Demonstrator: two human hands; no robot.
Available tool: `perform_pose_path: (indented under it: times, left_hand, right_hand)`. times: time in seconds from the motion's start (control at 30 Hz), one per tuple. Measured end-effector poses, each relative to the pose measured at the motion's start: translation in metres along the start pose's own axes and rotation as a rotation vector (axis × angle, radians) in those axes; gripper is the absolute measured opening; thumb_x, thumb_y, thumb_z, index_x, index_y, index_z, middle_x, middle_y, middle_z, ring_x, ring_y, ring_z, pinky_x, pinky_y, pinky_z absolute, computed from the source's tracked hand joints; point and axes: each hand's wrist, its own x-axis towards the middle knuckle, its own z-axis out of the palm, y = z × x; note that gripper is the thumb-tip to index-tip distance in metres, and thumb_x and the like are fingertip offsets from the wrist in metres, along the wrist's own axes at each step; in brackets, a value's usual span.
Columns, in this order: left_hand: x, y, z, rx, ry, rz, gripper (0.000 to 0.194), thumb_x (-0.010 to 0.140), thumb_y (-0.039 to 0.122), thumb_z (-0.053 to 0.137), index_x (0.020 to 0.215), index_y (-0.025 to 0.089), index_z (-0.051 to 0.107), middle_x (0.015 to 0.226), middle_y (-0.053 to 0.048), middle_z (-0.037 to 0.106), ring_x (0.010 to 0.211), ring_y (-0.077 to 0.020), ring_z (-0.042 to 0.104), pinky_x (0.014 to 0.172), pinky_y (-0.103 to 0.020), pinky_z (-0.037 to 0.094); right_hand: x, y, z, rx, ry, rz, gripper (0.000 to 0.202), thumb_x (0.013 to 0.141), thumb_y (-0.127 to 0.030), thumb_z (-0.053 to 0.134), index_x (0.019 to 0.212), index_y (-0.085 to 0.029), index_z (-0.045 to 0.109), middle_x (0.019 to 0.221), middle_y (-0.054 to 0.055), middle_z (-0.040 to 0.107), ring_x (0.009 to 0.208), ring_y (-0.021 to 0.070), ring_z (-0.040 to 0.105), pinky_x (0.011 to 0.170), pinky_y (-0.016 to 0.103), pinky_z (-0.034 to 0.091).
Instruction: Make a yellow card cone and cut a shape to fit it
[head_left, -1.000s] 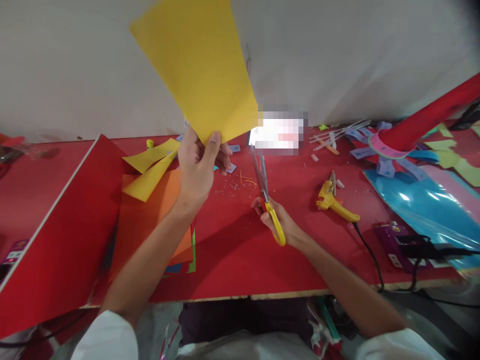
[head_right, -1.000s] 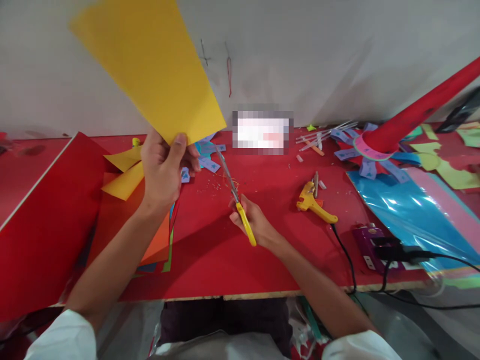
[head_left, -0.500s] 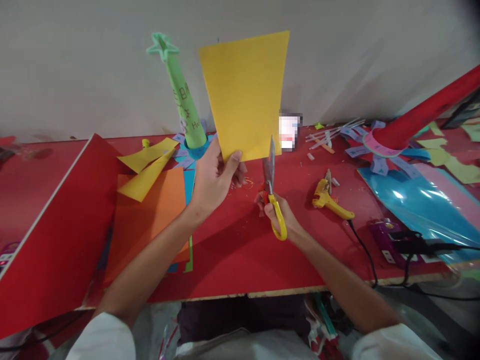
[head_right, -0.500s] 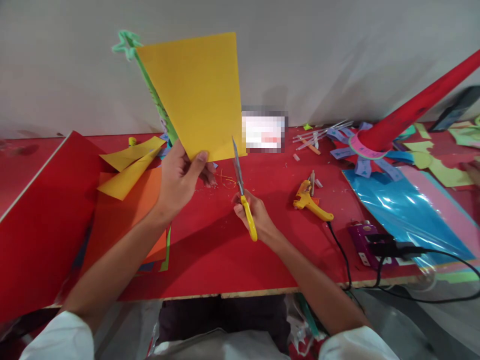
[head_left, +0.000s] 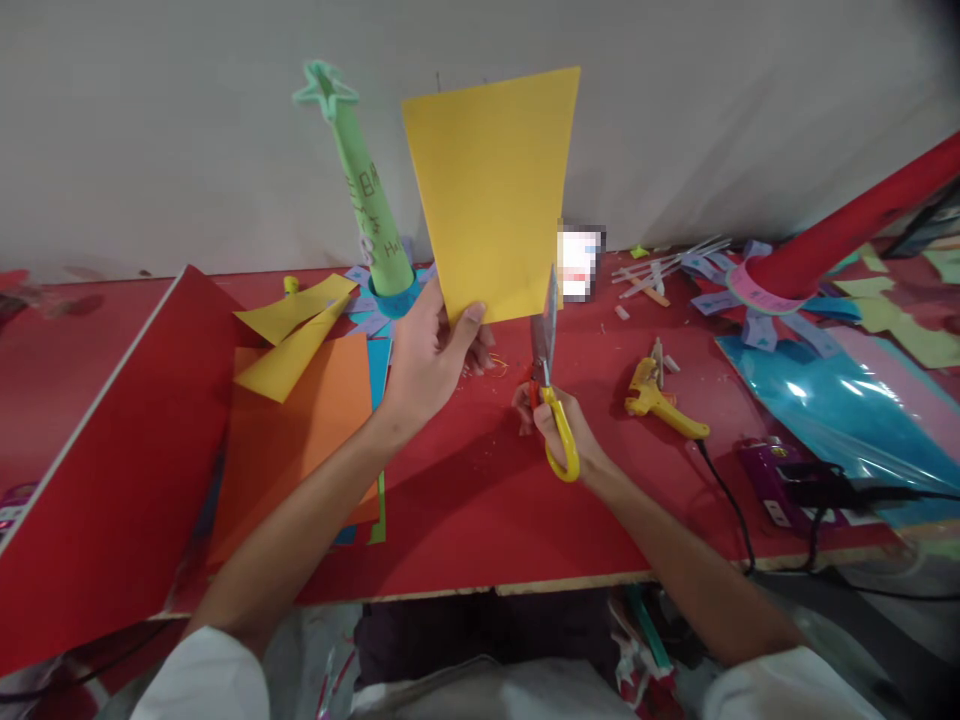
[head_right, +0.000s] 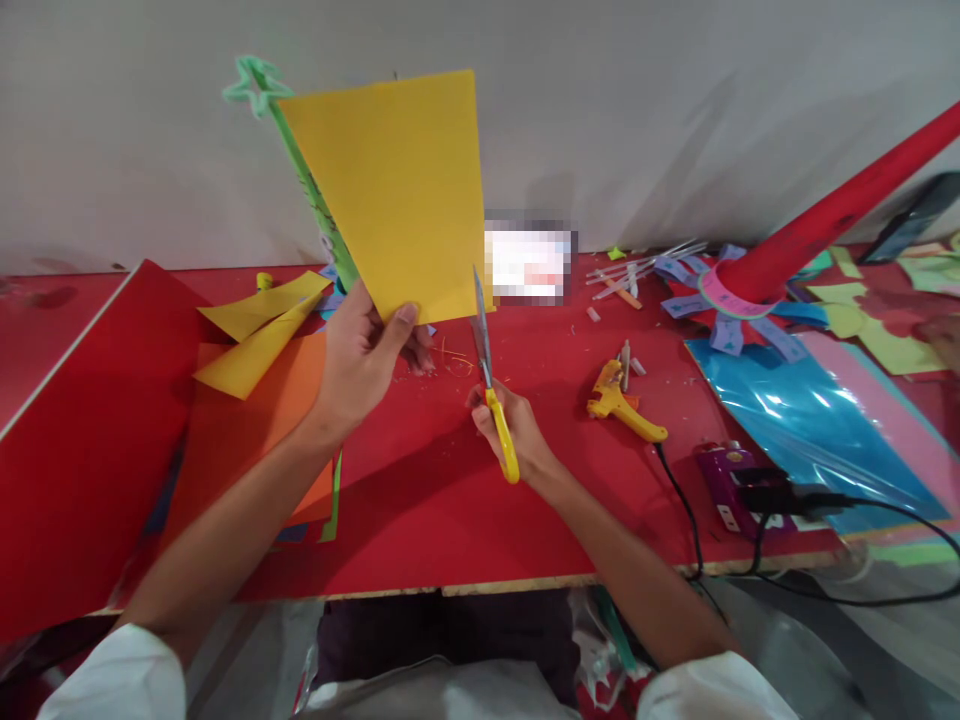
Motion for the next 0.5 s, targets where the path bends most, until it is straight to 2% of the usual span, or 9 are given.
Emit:
perform_pose_path:
  times: [0.17,0.4,0.5]
  left_hand:
    - [0.0009,0.002,-0.0039,0.05,-0.01,-0.012,0.04,0.103,0.059,0.073,0.112,0.023,0.06,0.074,0.005,0.071,0.05,-0.0089,0.066,0.047,-0.02,0.056]
    - [-0.0004,0.0028,-0.0047,0.068,-0.005,-0.029,0.037,0.104,0.057,0.073,0.108,0.022,0.061,0.073,0.004,0.072,0.05,-0.009,0.067,0.047,-0.019,0.056]
    - [-0.0003,0.0027,-0.0043,0.052,0.004,-0.026,0.038,0.103,0.057,0.073,0.109,0.022,0.061,0.073,0.005,0.071,0.05,-0.0093,0.067,0.047,-0.02,0.056]
  right_hand:
    - [-0.0004,0.0008,-0.0017,-0.002,0.001,-0.012,0.08,0.088,-0.1,0.05,0.096,-0.022,0.064,0.078,-0.001,0.053,0.065,0.015,0.051,0.063,0.033,0.054]
    - [0.0009,-0.0055,0.0013,0.018,0.033,0.016,0.081,0.084,-0.103,0.053,0.092,-0.022,0.064,0.076,-0.001,0.054,0.062,0.0138,0.05,0.06,0.032,0.055]
    - [0.0003,-0.0054,0.0004,0.004,0.027,0.006,0.08,0.086,-0.101,0.053,0.093,-0.022,0.064,0.075,-0.001,0.054,0.062,0.0142,0.051,0.061,0.032,0.054]
